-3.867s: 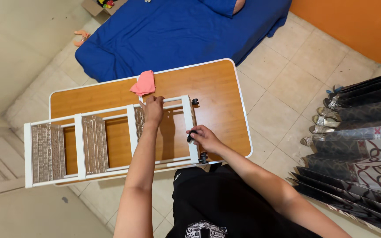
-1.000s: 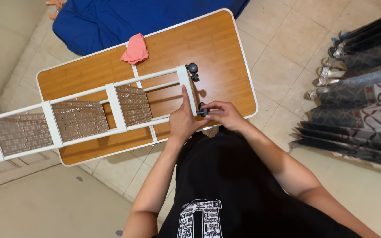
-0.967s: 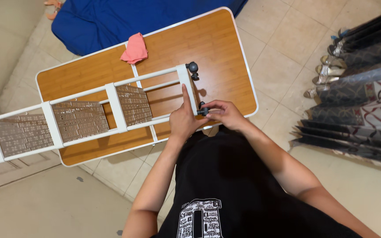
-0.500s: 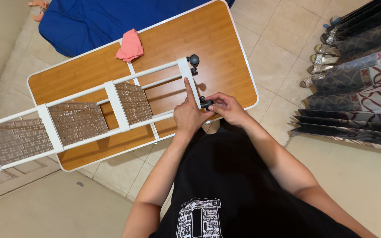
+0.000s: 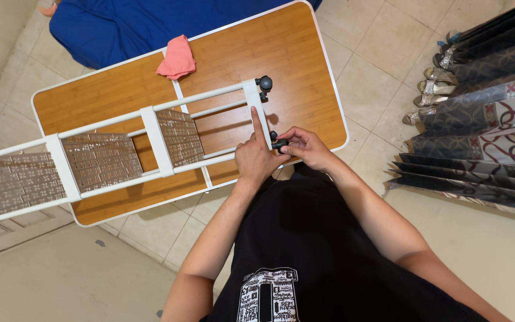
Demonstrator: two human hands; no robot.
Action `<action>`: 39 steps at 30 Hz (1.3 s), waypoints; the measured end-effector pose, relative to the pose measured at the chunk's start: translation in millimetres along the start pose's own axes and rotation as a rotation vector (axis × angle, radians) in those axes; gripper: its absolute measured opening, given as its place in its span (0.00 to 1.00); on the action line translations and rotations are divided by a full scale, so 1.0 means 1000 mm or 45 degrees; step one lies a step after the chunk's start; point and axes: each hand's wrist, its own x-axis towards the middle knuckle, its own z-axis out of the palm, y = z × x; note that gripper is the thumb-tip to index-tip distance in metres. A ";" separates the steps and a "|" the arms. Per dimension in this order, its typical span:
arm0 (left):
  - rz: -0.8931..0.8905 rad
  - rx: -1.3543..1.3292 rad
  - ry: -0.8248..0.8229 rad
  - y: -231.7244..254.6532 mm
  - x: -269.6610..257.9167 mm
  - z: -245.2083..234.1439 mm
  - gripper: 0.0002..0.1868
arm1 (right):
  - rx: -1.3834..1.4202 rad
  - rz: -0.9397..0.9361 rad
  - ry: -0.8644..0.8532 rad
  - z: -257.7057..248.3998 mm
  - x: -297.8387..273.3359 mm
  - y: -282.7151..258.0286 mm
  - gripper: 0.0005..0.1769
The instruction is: The person attaches black caster wheels to the legs of a white three-tier shelf frame placed on a wooden table. They insert each wheel into the leg sockets and press them into place, working on one leg at a time.
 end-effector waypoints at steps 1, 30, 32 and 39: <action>0.001 -0.005 0.008 0.000 -0.001 0.001 0.75 | -0.003 0.011 -0.012 -0.002 0.002 0.002 0.14; 0.005 -0.029 0.093 0.005 0.000 -0.001 0.73 | -0.493 0.009 -0.077 0.017 0.006 -0.021 0.13; 0.009 -0.040 0.096 0.005 0.000 -0.002 0.73 | -0.481 -0.001 -0.087 0.018 0.006 -0.025 0.12; 0.052 -0.044 0.096 0.002 -0.002 0.001 0.68 | -0.833 -0.148 -0.034 0.027 -0.001 -0.040 0.14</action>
